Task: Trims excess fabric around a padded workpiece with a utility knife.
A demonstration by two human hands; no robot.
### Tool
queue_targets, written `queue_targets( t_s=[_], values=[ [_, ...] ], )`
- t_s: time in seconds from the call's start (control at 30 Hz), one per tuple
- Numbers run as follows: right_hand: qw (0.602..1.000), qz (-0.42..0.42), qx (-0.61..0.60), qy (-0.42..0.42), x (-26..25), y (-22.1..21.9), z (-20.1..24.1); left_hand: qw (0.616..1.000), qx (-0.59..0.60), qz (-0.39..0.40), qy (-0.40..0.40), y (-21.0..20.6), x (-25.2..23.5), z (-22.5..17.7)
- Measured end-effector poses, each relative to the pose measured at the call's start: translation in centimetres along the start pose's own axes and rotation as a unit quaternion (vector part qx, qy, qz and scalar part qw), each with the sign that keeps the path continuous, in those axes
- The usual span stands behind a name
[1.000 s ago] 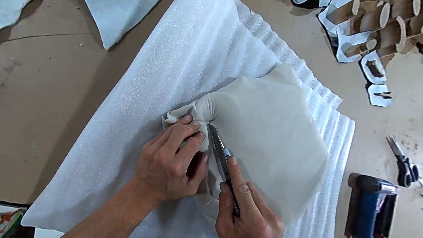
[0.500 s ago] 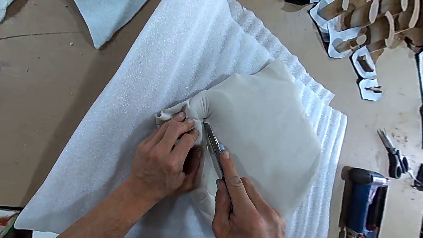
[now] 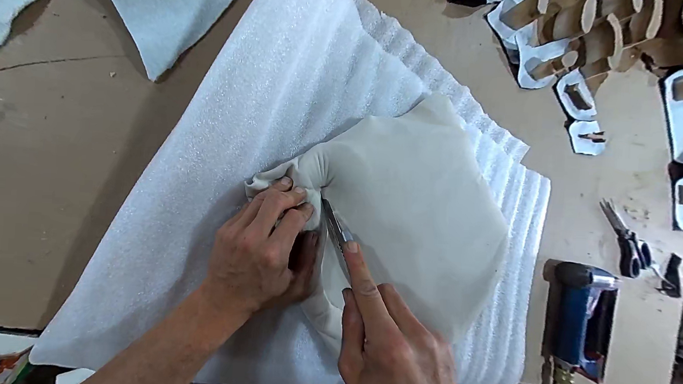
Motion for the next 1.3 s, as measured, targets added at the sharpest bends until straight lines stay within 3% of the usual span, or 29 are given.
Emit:
queue_targets(
  t_s=[1.0, 1.3],
  values=[
    [0.998, 0.049, -0.025, -0.020, 2.7, 0.9, -0.6, 1.000, -0.006, -0.002, 0.011, 0.1, -0.2, -0.1],
    [0.977, -0.058, -0.181, -0.093, 6.6, 1.5, -1.8, 1.000, 0.002, 0.000, -0.015, 0.4, -0.2, -0.1]
  ],
)
Point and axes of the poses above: each hand's wrist, its own x-axis away from the middle knuckle, its own y-axis out of the back of the hand, z = x × y, the point moved 4 cm from there along -x, towards the middle knuckle, and after that the axes turned 6 degrees about -x, right-handed, at the moved point
